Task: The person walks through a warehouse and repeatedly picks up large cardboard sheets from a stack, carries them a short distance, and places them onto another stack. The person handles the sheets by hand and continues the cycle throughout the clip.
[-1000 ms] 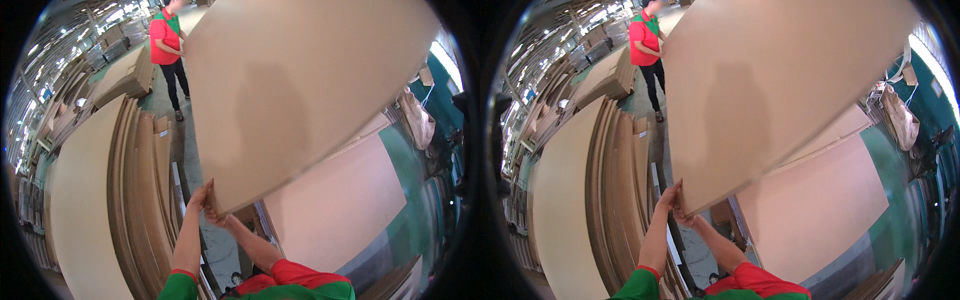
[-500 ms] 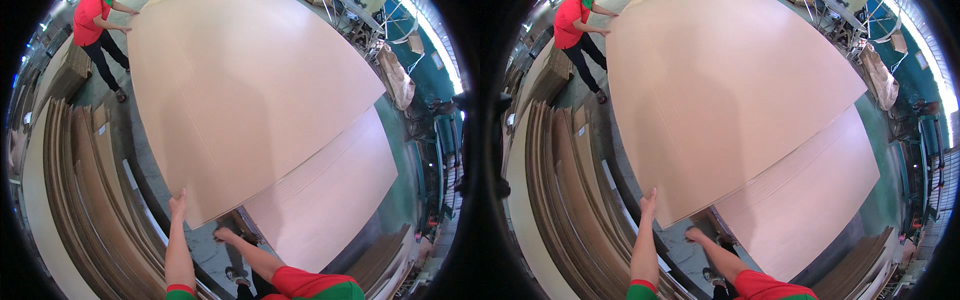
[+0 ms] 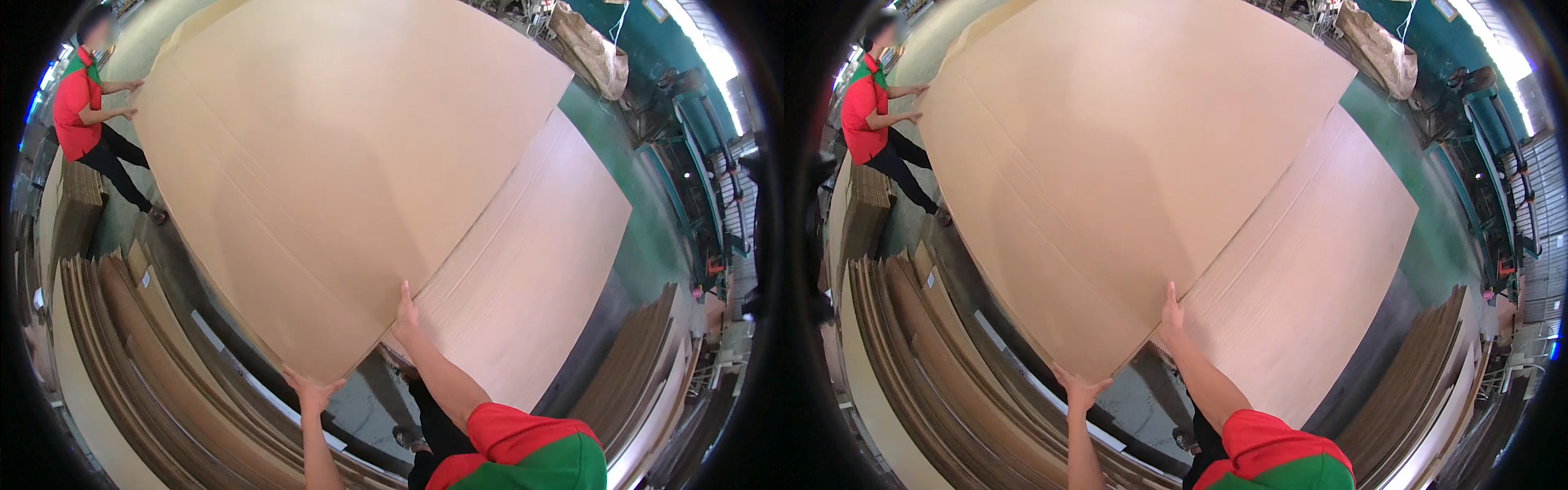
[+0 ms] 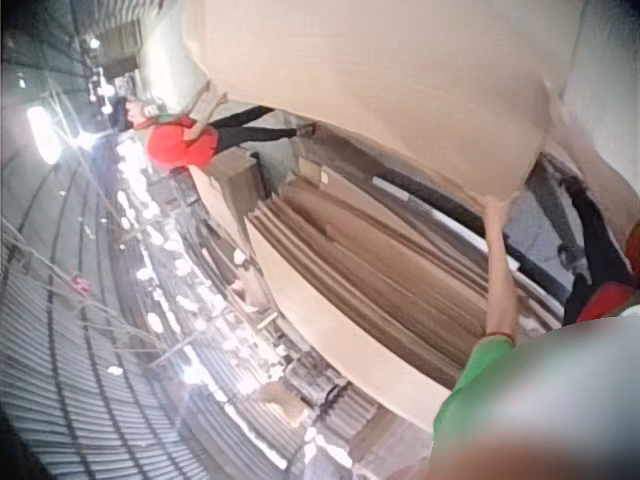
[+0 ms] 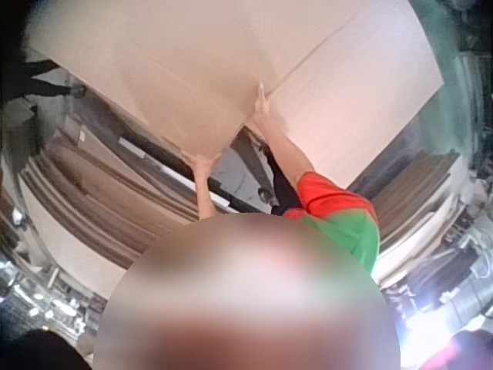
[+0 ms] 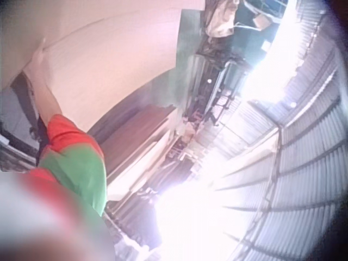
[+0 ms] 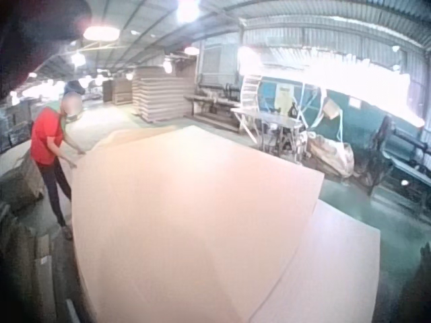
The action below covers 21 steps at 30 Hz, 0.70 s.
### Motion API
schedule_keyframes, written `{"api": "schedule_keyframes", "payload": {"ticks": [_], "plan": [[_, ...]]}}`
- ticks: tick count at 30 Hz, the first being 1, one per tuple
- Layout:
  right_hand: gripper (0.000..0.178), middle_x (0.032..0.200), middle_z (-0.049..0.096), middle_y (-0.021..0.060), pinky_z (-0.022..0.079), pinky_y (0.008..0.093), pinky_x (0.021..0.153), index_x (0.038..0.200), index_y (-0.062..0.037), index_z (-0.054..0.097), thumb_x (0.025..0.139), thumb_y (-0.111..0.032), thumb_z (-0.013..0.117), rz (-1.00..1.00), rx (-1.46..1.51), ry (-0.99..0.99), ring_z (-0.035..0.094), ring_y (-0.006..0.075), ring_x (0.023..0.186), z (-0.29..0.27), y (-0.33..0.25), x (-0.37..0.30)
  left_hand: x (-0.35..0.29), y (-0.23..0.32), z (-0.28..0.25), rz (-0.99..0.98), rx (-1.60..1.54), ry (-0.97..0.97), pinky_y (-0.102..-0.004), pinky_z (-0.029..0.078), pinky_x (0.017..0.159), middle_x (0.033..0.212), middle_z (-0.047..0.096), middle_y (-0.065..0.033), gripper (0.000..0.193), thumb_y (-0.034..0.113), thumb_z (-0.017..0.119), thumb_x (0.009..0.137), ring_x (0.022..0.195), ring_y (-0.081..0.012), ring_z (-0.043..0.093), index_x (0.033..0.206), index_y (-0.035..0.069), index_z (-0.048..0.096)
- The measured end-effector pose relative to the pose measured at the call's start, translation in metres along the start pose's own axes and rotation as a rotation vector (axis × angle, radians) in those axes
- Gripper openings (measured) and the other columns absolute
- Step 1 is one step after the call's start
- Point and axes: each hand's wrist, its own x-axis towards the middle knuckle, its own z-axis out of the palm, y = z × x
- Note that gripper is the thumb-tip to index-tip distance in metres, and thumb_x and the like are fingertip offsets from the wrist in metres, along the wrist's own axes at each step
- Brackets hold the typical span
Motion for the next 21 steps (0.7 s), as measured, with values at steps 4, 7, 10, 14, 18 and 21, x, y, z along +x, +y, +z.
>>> {"api": "schedule_keyframes", "payload": {"ticks": [4, 7, 10, 14, 18, 21], "plan": [[0.088, 0.137, 0.043, 0.0219, 0.038, 0.0463, 0.104, 0.136, 0.0094, 0.032, 0.086, -0.056, 0.062, -0.09, -0.073, 0.077, 0.044, 0.0317, 0.124, 0.053, 0.026, -0.005, 0.01, -0.014, -0.002, -0.041, 0.077, 0.083, -0.046, 0.029, 0.112, 0.15, 0.004, -0.0317, 0.138, 0.028, 0.094, 0.049, 0.139, -0.0456, 0.018, 0.148, 0.002, 0.002], [0.08, 0.13, 0.049, 0.0214, 0.046, 0.0474, 0.095, 0.131, 0.0104, 0.035, 0.087, -0.049, 0.065, -0.162, -0.491, 0.205, 0.052, 0.0316, 0.113, 0.076, 0.037, -0.012, 0.039, -0.024, -0.021, 0.03, -0.007, 0.211, -0.0428, 0.029, 0.113, 0.151, 0.004, -0.0309, 0.137, 0.025, 0.096, 0.045, 0.14, -0.0448, 0.016, 0.147, 0.002, 0.007], [0.072, 0.122, 0.055, 0.0201, 0.054, 0.0461, 0.083, 0.128, 0.012, 0.038, 0.089, -0.042, 0.065, -0.036, -0.218, -0.048, 0.06, 0.0294, 0.102, 0.074, 0.034, -0.015, 0.058, -0.032, -0.039, -0.202, -0.019, 0.074, -0.0446, 0.026, 0.114, 0.151, 0.004, -0.0294, 0.143, 0.029, 0.097, 0.041, 0.139, -0.046, 0.015, 0.147, 0.0, 0.006], [0.063, 0.129, 0.054, 0.0155, 0.049, 0.0454, 0.094, 0.133, 0.0035, 0.044, 0.093, -0.044, 0.058, -0.018, -0.279, -0.189, 0.056, 0.0297, 0.114, 0.06, 0.028, -0.01, 0.063, -0.041, -0.048, -0.246, 0.05, 0.096, -0.0557, 0.024, 0.112, 0.149, 0.0, -0.0362, 0.157, 0.037, 0.096, 0.041, 0.136, -0.0533, 0.017, 0.147, 0.004, -0.013], [0.064, 0.138, 0.048, 0.0101, 0.043, 0.0455, 0.1, 0.136, -0.0027, 0.043, 0.095, -0.051, 0.05, 0.004, -0.187, -0.272, 0.048, 0.0283, 0.124, 0.047, 0.033, 0.0, 0.05, -0.041, -0.03, -0.178, -0.059, -0.018, -0.058, 0.026, 0.109, 0.146, 0.0, -0.0396, 0.158, 0.038, 0.095, 0.044, 0.135, -0.0546, 0.02, 0.146, 0.007, -0.021], [0.063, 0.139, 0.047, 0.0101, 0.042, 0.0458, 0.101, 0.137, -0.0034, 0.043, 0.096, -0.051, 0.048, -0.008, -0.086, -0.361, 0.047, 0.0276, 0.123, 0.031, 0.031, 0.002, 0.031, -0.031, -0.001, -0.174, 0.002, -0.007, -0.054, 0.034, 0.106, 0.142, 0.01, -0.0382, 0.151, 0.034, 0.093, 0.05, 0.129, -0.0553, 0.028, 0.147, 0.008, -0.019]]}}
